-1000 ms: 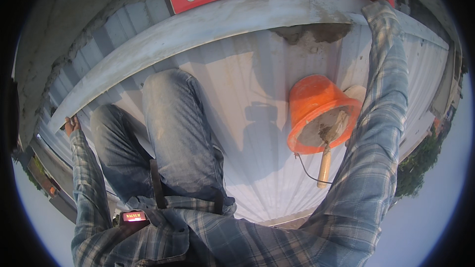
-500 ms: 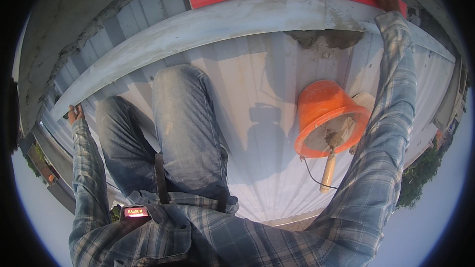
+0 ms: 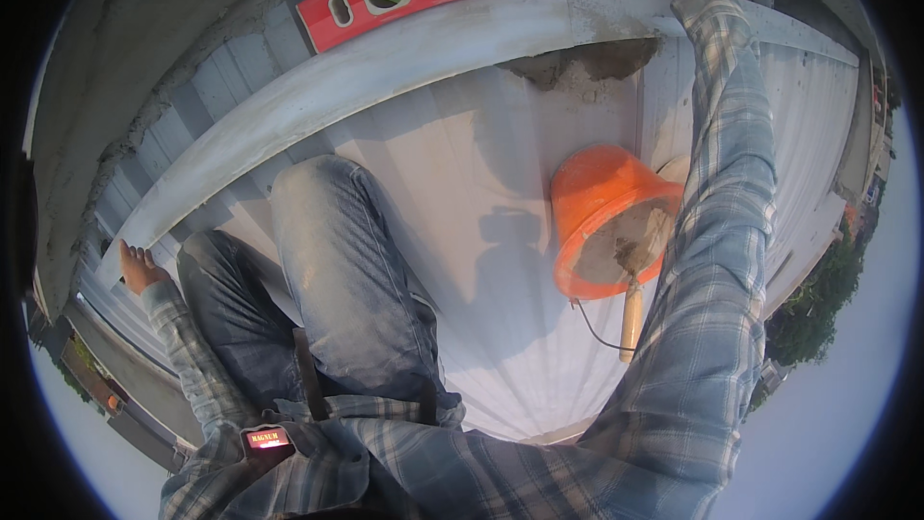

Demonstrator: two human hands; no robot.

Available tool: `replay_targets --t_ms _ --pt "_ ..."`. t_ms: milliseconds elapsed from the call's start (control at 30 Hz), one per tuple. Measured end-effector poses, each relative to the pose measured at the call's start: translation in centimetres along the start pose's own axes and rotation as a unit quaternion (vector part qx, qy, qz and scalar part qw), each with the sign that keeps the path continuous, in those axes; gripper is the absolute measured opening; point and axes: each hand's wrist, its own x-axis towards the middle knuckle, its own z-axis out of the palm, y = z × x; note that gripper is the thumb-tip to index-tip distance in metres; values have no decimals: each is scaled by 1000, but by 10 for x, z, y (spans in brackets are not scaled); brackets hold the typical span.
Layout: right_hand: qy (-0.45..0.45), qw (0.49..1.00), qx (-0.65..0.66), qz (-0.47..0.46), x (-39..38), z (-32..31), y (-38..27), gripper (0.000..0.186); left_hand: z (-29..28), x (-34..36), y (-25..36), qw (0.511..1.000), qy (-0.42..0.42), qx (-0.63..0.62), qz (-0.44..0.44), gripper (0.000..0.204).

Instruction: The person applies cement to a curved metal roof edge using a trowel, then places a long metal strip along the edge and checks its alignment with a spirit level. The person repeatedly scoops cement from a bucket and smooths it along the strip.

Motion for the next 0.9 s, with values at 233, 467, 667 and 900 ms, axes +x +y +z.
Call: replay_targets --t_ms 233,467,667,900 --pt "-2 1000 3 -8 7 -2 -10 33 76 -355 71 675 -646 -61 -351 58" --pt "-6 1000 1 -9 5 -5 -16 33 162 -431 27 677 -638 -132 -341 66" --pt "-9 1000 3 -10 6 -3 -15 33 173 -426 19 676 -673 -153 -257 69" --pt "-12 1000 3 -12 8 -1 -13 32 174 -428 18 677 -667 -172 -258 68"
